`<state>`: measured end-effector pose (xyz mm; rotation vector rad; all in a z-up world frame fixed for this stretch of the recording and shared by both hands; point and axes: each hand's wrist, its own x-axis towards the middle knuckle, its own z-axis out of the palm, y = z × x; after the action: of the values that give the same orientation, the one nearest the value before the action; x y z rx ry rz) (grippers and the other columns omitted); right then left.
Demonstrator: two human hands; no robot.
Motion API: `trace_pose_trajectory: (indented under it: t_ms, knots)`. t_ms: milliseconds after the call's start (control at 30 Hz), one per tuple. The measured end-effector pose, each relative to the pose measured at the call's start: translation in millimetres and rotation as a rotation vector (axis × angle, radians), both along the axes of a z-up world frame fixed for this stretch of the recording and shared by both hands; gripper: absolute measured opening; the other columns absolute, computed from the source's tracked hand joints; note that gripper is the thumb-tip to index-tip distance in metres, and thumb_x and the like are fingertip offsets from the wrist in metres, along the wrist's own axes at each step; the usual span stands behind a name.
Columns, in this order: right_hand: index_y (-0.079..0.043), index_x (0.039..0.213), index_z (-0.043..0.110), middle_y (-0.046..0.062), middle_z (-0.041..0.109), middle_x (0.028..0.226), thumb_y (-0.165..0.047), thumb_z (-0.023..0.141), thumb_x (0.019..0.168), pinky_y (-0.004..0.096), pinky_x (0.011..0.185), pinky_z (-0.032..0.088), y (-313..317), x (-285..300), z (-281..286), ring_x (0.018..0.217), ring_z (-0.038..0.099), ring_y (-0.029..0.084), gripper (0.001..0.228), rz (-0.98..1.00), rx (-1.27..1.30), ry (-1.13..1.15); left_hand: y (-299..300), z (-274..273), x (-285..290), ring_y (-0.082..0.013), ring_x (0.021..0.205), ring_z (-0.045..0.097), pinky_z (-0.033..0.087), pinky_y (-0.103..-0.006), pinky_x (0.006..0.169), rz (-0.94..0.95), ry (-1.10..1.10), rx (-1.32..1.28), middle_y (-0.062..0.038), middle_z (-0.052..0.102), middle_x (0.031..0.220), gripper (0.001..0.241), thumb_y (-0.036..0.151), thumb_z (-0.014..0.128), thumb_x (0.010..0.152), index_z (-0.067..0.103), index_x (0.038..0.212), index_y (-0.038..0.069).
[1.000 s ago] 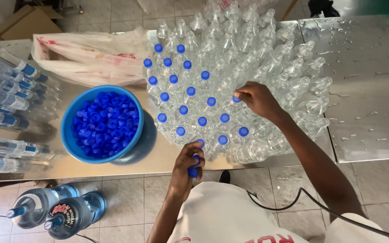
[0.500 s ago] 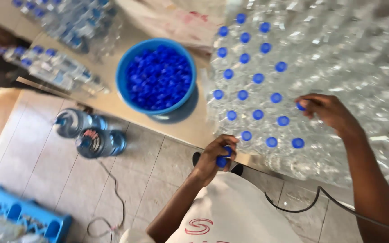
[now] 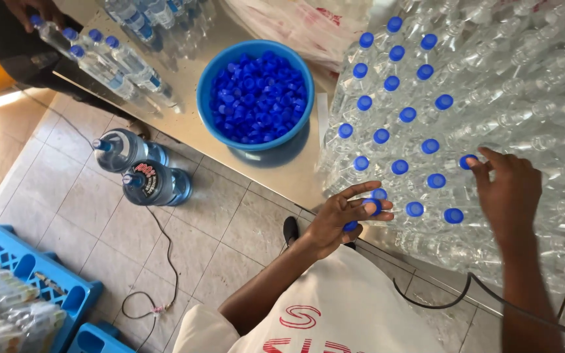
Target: Capping plastic water bottles by hand at a production facility.
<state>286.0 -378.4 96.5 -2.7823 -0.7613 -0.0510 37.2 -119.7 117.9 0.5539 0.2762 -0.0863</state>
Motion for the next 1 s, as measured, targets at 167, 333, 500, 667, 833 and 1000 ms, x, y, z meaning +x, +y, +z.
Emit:
trace_pose_trajectory:
  t_ms: [167, 333, 500, 667, 833, 1000]
  knots:
    - [-0.003, 0.138, 0.07, 0.013, 0.072, 0.13, -0.023, 0.076, 0.102, 0.045, 0.117, 0.047, 42.8, -98.6, 34.2, 0.126, 0.065, 0.03, 0.042, 0.392, 0.441, 0.119, -11.8, -5.2, 5.7, -0.0338, 0.112, 0.079, 0.035, -0.0186, 0.038, 0.015, -0.005, 0.235, -0.024, 0.078, 0.124, 0.065, 0.02, 0.078, 0.097, 0.052, 0.154, 0.002]
    - [-0.012, 0.135, 0.077, 0.009, 0.071, 0.113, -0.029, 0.077, 0.101, 0.046, 0.093, 0.06, 63.9, -124.9, 34.5, 0.104, 0.072, 0.032, 0.038, 0.652, 0.451, 0.092, -16.7, -14.5, 17.4, -0.0163, 0.037, 0.062, 0.033, -0.0202, 0.023, -0.029, 0.014, 0.574, -0.016, 0.085, 0.096, 0.076, 0.009, 0.091, 0.087, 0.058, 0.155, 0.011]
    - [-0.01, 0.125, 0.079, 0.009, 0.073, 0.11, -0.031, 0.074, 0.104, 0.048, 0.097, 0.06, 61.5, -119.4, 57.6, 0.107, 0.073, 0.034, 0.03, 0.683, 0.519, 0.143, -17.8, -17.5, 15.6, -0.0142, 0.033, 0.058, 0.039, -0.0191, 0.027, -0.096, 0.019, 0.686, -0.02, 0.086, 0.096, 0.066, 0.013, 0.089, 0.09, 0.061, 0.149, 0.006]
    - [-0.004, 0.128, 0.077, 0.016, 0.075, 0.121, -0.02, 0.089, 0.092, 0.053, 0.105, 0.054, 42.3, -8.7, 15.6, 0.117, 0.069, 0.042, 0.042, 0.559, 0.636, 0.072, -7.5, -8.8, 12.1, -0.0168, 0.034, 0.059, 0.037, -0.0219, 0.027, -0.033, 0.014, 0.665, -0.024, 0.085, 0.092, 0.044, 0.02, 0.072, 0.105, 0.061, 0.144, 0.002]
    - [-0.025, 0.135, 0.082, 0.007, 0.06, 0.093, -0.043, 0.088, 0.097, 0.057, 0.093, 0.049, 26.9, 86.6, -28.9, 0.099, 0.062, 0.037, 0.043, 0.215, 0.31, -0.066, 6.0, -28.0, -4.2, -0.0184, 0.036, 0.051, 0.034, -0.0238, 0.029, 0.075, 0.14, 0.344, -0.017, 0.064, 0.061, 0.043, 0.035, 0.042, 0.12, 0.068, 0.119, 0.001]
    - [-0.012, 0.138, 0.078, 0.013, 0.07, 0.112, -0.038, 0.084, 0.1, 0.044, 0.097, 0.052, 27.7, 99.2, -29.9, 0.106, 0.068, 0.032, 0.047, 0.285, 0.334, 0.214, 18.3, -20.7, -22.7, -0.0149, 0.043, 0.046, 0.031, -0.0249, 0.038, 0.22, 0.257, 0.299, -0.008, 0.056, 0.065, 0.037, 0.035, 0.048, 0.116, 0.068, 0.111, 0.004]
